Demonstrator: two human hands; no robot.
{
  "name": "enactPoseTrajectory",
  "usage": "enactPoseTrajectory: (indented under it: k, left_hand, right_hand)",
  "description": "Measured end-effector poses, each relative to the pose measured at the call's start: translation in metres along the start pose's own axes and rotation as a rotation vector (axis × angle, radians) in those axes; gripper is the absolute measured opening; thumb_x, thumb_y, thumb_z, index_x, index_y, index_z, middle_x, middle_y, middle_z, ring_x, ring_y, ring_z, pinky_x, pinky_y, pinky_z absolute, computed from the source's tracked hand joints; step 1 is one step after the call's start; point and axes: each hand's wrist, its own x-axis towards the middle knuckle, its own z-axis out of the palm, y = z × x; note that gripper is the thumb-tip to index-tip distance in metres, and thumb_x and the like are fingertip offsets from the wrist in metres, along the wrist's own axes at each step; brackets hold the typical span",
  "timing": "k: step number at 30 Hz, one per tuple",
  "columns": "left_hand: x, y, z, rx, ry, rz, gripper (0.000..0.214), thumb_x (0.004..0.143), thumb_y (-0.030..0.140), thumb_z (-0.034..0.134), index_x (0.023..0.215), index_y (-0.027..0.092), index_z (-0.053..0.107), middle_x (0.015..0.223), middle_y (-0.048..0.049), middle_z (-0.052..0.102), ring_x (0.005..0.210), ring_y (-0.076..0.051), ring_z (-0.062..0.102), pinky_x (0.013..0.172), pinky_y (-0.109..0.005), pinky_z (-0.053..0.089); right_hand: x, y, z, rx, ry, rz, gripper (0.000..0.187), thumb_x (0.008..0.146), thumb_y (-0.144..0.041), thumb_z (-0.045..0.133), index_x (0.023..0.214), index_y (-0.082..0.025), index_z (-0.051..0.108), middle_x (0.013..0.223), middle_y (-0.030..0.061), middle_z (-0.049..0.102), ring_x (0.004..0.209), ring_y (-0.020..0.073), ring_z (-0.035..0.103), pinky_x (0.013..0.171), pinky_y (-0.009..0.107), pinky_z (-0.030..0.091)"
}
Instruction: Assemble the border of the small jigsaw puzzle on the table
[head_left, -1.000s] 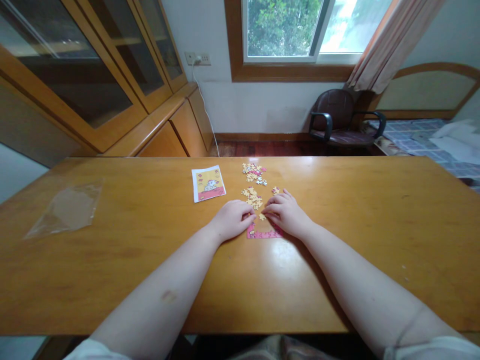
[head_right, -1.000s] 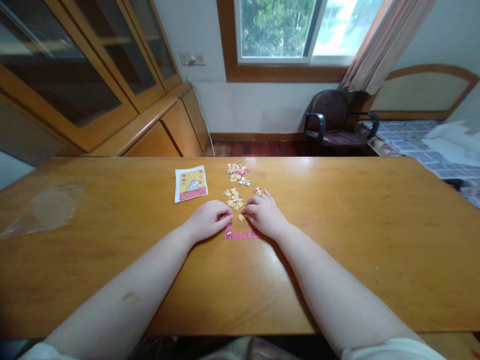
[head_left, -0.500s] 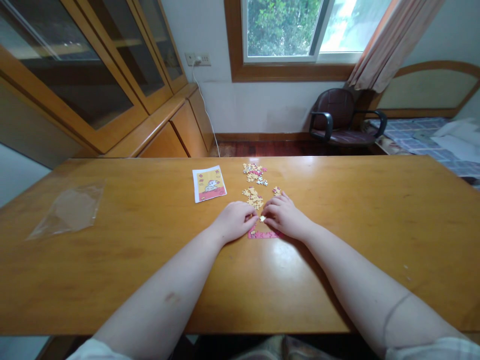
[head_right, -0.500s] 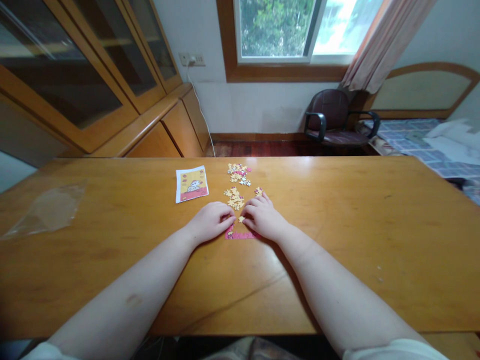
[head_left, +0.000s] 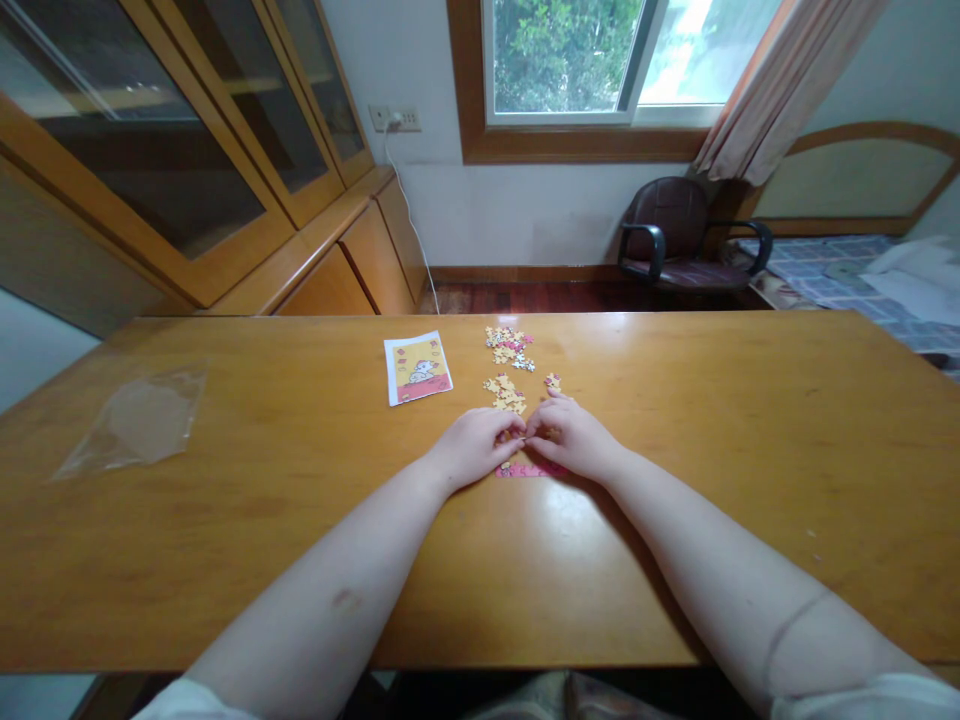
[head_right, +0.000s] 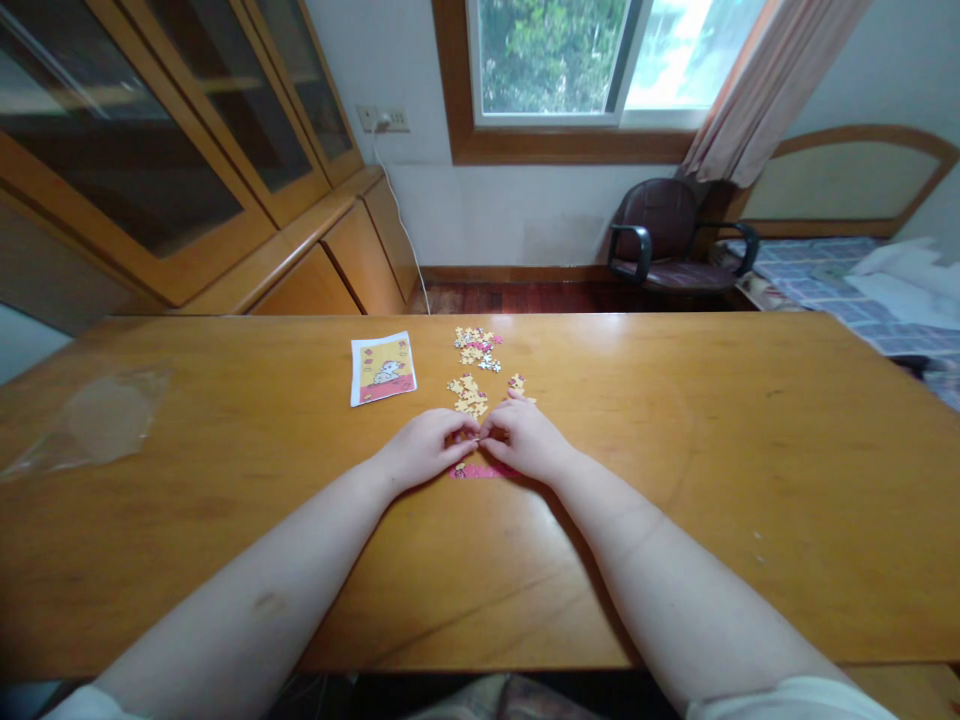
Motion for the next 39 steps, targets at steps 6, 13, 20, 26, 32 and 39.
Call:
enactPoseTrajectory:
  k: [6, 13, 20, 26, 32, 39]
  left_hand:
    - [-0.002, -0.007, -0.003, -0.018, 0.073, -0.025, 0.032, 0.086, 0.019, 0.05, 0.114, 0.023, 0.065, 0.089, -0.0021, 0.065, 0.078, -0.015, 0.058, 0.075, -0.026, 0.045]
    - [-0.001, -0.019, -0.011, -0.073, 0.068, -0.218, 0.019, 0.084, 0.03, 0.056, 0.095, 0.02, 0.068, 0.075, 0.0009, 0.065, 0.066, -0.014, 0.056, 0.063, -0.026, 0.043]
    - [0.001, -0.031, -0.01, -0.326, 0.053, -0.288, 0.019, 0.08, 0.033, 0.062, 0.091, 0.018, 0.068, 0.082, -0.0019, 0.072, 0.076, -0.016, 0.065, 0.073, -0.029, 0.052]
    - [0.0, -0.032, -0.009, -0.427, -0.011, -0.303, 0.022, 0.079, 0.032, 0.064, 0.097, 0.018, 0.067, 0.082, -0.0019, 0.073, 0.078, -0.017, 0.068, 0.076, -0.03, 0.052]
    - [0.0, -0.028, -0.007, -0.377, -0.056, -0.291, 0.017, 0.078, 0.033, 0.063, 0.087, 0.019, 0.068, 0.079, -0.0012, 0.072, 0.074, -0.016, 0.066, 0.07, -0.028, 0.051]
    - [0.001, -0.027, -0.01, -0.232, -0.04, -0.22, 0.015, 0.078, 0.032, 0.062, 0.083, 0.02, 0.071, 0.077, -0.0006, 0.069, 0.072, -0.015, 0.061, 0.065, -0.026, 0.047]
  right_hand:
    - [-0.002, 0.007, 0.001, -0.039, 0.144, 0.093, 0.008, 0.085, -0.024, 0.058, 0.083, -0.021, 0.065, 0.082, 0.0029, 0.069, 0.084, 0.0188, 0.062, 0.096, 0.041, 0.042]
    - [-0.003, 0.004, -0.009, -0.075, 0.141, 0.117, 0.014, 0.087, -0.026, 0.057, 0.081, -0.019, 0.068, 0.076, 0.004, 0.068, 0.076, 0.017, 0.06, 0.079, 0.033, 0.044]
    - [-0.008, -0.031, -0.007, -0.192, -0.273, -0.139, 0.029, 0.087, -0.047, 0.058, 0.1, -0.025, 0.073, 0.082, 0.0049, 0.069, 0.081, 0.0182, 0.056, 0.079, 0.034, 0.035]
    - [-0.009, -0.036, -0.005, -0.243, -0.338, -0.098, 0.034, 0.088, -0.049, 0.056, 0.105, -0.024, 0.072, 0.086, 0.0065, 0.069, 0.084, 0.0195, 0.057, 0.08, 0.034, 0.033]
    - [-0.009, -0.034, -0.006, -0.218, -0.346, -0.099, 0.033, 0.089, -0.048, 0.055, 0.107, -0.024, 0.071, 0.086, 0.0066, 0.069, 0.087, 0.0198, 0.058, 0.083, 0.034, 0.035]
    - [-0.009, -0.033, -0.004, -0.217, -0.336, -0.111, 0.031, 0.089, -0.045, 0.056, 0.104, -0.023, 0.071, 0.085, 0.0068, 0.069, 0.085, 0.0196, 0.058, 0.082, 0.034, 0.036]
